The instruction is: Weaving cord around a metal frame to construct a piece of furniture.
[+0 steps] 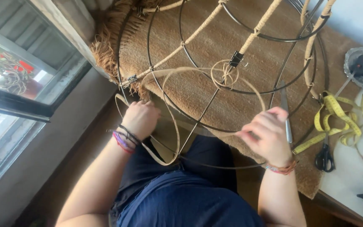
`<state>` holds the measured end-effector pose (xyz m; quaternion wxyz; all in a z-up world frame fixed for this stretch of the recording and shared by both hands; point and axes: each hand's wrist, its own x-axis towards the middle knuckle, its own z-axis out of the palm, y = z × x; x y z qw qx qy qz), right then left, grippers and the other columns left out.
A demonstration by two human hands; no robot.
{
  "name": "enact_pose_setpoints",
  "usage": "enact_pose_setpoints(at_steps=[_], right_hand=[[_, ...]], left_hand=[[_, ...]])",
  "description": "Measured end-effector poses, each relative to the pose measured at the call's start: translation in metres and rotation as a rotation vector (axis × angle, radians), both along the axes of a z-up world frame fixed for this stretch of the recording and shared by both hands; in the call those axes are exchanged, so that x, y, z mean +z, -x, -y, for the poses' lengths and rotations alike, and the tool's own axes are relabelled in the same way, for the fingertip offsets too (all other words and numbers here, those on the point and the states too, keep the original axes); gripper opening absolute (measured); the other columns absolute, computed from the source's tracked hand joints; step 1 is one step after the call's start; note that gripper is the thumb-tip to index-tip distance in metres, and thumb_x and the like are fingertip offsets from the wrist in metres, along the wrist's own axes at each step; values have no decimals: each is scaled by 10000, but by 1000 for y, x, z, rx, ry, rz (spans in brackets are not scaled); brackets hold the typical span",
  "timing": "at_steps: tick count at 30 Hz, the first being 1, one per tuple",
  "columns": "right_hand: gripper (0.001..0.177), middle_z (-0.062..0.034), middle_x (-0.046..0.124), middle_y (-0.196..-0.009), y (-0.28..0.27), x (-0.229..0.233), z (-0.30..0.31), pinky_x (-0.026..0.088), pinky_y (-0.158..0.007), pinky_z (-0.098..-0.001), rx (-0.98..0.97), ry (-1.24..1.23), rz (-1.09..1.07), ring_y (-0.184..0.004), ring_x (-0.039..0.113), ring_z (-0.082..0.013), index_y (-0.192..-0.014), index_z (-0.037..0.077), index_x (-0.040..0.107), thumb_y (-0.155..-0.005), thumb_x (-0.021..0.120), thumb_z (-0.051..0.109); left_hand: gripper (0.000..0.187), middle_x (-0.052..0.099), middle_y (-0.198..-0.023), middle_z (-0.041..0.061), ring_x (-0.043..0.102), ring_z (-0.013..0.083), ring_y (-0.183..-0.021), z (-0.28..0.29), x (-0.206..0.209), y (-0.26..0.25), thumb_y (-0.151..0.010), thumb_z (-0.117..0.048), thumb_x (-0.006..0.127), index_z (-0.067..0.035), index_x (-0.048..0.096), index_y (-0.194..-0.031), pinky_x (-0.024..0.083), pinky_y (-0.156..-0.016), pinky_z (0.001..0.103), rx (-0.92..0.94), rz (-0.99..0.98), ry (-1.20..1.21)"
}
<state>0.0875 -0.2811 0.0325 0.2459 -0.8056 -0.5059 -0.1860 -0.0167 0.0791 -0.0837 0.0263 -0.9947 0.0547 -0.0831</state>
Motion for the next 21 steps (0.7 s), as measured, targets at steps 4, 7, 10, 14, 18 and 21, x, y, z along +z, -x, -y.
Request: enact_pose_setpoints(at_steps=[4, 7, 10, 14, 18, 21], right_hand=[[202, 48, 550, -722, 35, 7, -47, 408, -881, -396, 60, -31, -10, -707, 597, -170, -817, 188, 664, -937, 754, 323], [172, 45, 544, -716, 33, 20, -39, 468, -804, -371, 50, -70, -12, -680, 594, -183, -831, 177, 691, -932, 764, 296], [155, 54, 558, -698, 22, 24, -14, 506, -755, -352, 9, -93, -22, -649, 591, -175, -831, 180, 729, -930, 763, 295], [114, 30, 585, -699, 43, 37, -46, 526, -646, -352, 57, -71, -40, -640, 622, -209, -852, 179, 737, -925, 751, 264], [81, -17, 566, -742, 48, 39, -64, 545, -628, -346, 170, -72, -44, -656, 631, -233, -895, 119, 713, -953, 715, 174], [47, 25, 624, -756, 35, 46, -34, 546, -612, -326, -17, -4, 24, -659, 641, -182, -922, 170, 754, -921, 765, 216]], left_hand=[[233, 663, -930, 169, 678, 401, -868, 68, 122, 6, -972, -178, 549, -76, 573, -1181, 558, -689, 484, -480, -54, 614], [325, 707, -1005, 232, 697, 483, -908, 57, 135, 10, -1003, -138, 543, -8, 564, -1300, 593, -703, 561, -535, -224, 921], [194, 730, -858, 22, 728, 308, -742, -2, 66, 26, -929, -156, 586, -220, 728, -1044, 594, -603, 438, -184, -100, 420], [171, 734, -998, 3, 714, 294, -938, 13, 131, 22, -959, -169, 589, -208, 753, -992, 605, -736, 384, -404, -16, 365], [404, 668, -1101, 293, 678, 512, -1003, 57, 152, 22, -1078, -195, 455, 66, 521, -1379, 593, -740, 564, -584, -246, 1131], [203, 703, -844, 87, 717, 325, -742, 11, 99, 23, -946, -156, 596, -146, 714, -1111, 614, -610, 441, -314, 8, 461]])
